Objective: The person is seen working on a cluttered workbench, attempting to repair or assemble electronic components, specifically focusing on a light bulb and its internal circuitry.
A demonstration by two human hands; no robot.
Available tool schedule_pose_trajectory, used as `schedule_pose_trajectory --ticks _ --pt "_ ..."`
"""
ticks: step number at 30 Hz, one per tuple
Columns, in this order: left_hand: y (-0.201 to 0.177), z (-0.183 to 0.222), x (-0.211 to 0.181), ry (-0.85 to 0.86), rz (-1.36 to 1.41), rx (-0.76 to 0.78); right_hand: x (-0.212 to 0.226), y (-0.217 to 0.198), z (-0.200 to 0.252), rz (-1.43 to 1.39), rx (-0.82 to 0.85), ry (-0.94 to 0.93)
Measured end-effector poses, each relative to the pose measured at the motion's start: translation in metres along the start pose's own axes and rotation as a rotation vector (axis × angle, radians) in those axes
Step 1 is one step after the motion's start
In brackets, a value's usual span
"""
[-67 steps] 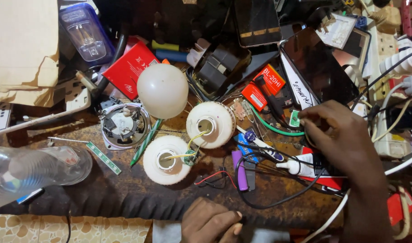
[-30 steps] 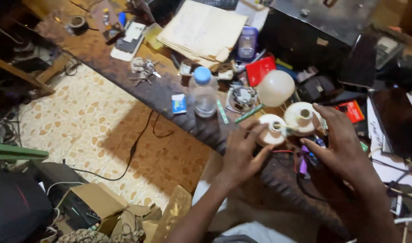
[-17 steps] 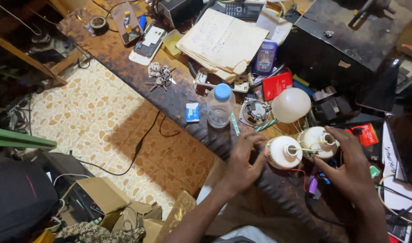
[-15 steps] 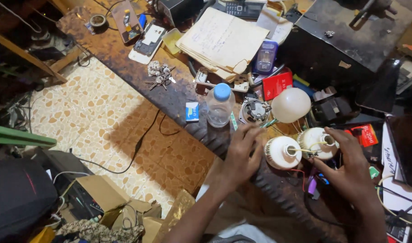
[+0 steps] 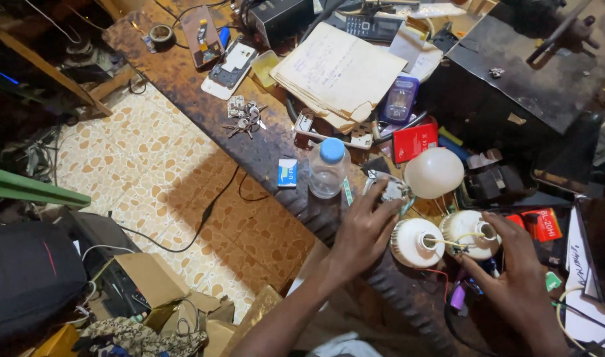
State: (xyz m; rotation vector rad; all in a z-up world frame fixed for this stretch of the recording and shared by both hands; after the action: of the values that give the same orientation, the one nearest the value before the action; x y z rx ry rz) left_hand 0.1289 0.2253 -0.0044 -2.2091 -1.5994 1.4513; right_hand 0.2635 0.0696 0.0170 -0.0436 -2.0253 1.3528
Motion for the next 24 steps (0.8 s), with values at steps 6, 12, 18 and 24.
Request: schedule_pose_trajectory --ticks 6,12,18,24 --pt "0.008 0.006 0.005 0.046 -0.043 0.078 -0.003 0.001 0.0 -0.003 0.01 0.025" --pt "0.015 0.01 0.007 0.084 -0.052 0.079 -0.006 0.003 -0.001 0.022 0.022 0.027" --pt "0.007 0.007 0.005 0.105 0.001 0.083 -0.013 0.007 -0.002 0.063 0.065 0.073" --pt "0.001 -0.002 0.013 -0.088 0.183 -0.049 -0.012 0.005 -0.002 0.037 0.047 0.009"
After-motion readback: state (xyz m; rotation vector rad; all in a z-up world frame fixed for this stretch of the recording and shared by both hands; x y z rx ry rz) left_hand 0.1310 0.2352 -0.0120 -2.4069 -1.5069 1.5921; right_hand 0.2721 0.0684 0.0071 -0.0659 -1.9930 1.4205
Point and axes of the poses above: each hand's wrist, its own z-axis away from the middle knuckle, its own y-axis out of the palm, x = y × z, the point moved 5 cm from there along -z, towards the middle knuckle, and after that the axes turned 4 degrees about y, right-handed, at the moved point
